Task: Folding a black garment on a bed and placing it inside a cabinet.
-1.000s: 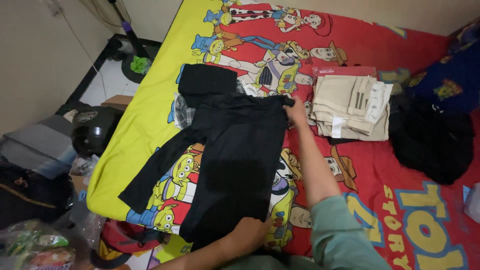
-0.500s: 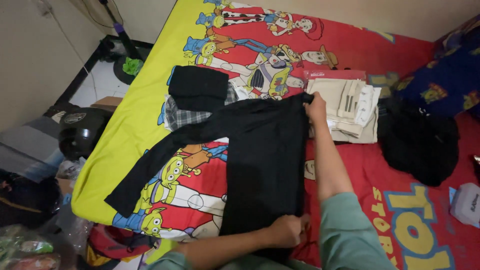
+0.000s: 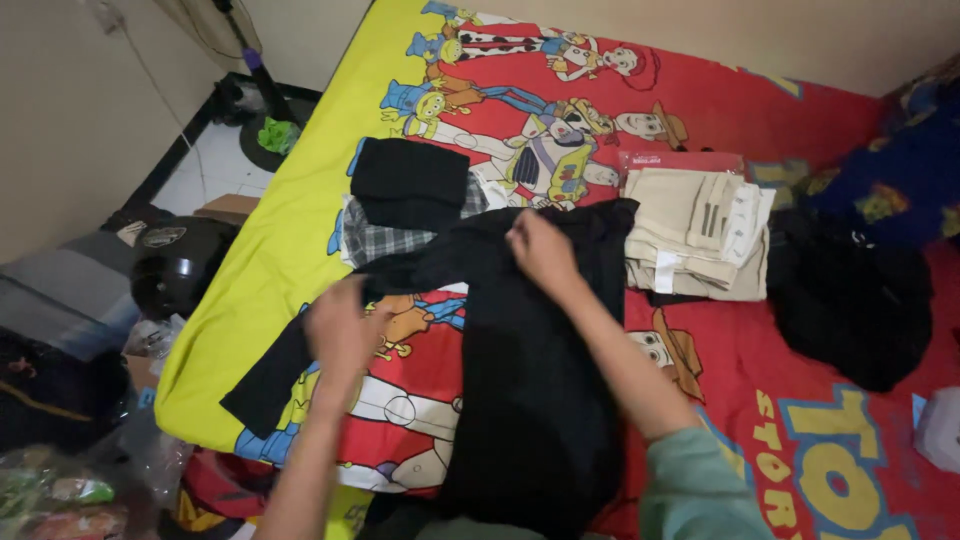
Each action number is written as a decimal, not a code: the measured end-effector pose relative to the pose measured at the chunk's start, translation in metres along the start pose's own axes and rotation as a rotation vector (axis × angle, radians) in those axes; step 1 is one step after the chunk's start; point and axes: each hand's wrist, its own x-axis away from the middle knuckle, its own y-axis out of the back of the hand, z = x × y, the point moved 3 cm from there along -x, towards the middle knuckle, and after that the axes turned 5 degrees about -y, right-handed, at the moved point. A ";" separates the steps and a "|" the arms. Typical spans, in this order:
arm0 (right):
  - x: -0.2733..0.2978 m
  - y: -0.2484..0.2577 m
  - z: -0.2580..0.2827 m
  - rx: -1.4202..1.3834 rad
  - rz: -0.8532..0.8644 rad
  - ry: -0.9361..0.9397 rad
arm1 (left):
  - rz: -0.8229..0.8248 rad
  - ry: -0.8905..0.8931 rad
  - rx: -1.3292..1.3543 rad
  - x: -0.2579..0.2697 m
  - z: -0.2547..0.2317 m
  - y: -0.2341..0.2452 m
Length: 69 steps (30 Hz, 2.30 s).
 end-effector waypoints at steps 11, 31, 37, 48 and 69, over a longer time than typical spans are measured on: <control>0.085 -0.119 0.108 -0.352 0.485 0.161 | 0.258 0.300 -0.065 0.070 0.168 0.042; 0.002 0.081 0.039 -0.883 0.432 -0.292 | 0.952 -0.128 -0.014 0.142 -0.054 -0.042; -0.046 0.171 -0.046 -0.648 0.188 -0.392 | 0.657 -0.285 0.234 0.209 -0.060 -0.077; -0.059 0.246 -0.128 -0.557 -0.021 -0.358 | 1.128 -0.763 0.611 0.233 -0.179 -0.055; 0.122 0.215 0.029 0.092 0.619 -0.209 | 1.023 0.512 1.326 -0.039 -0.177 -0.304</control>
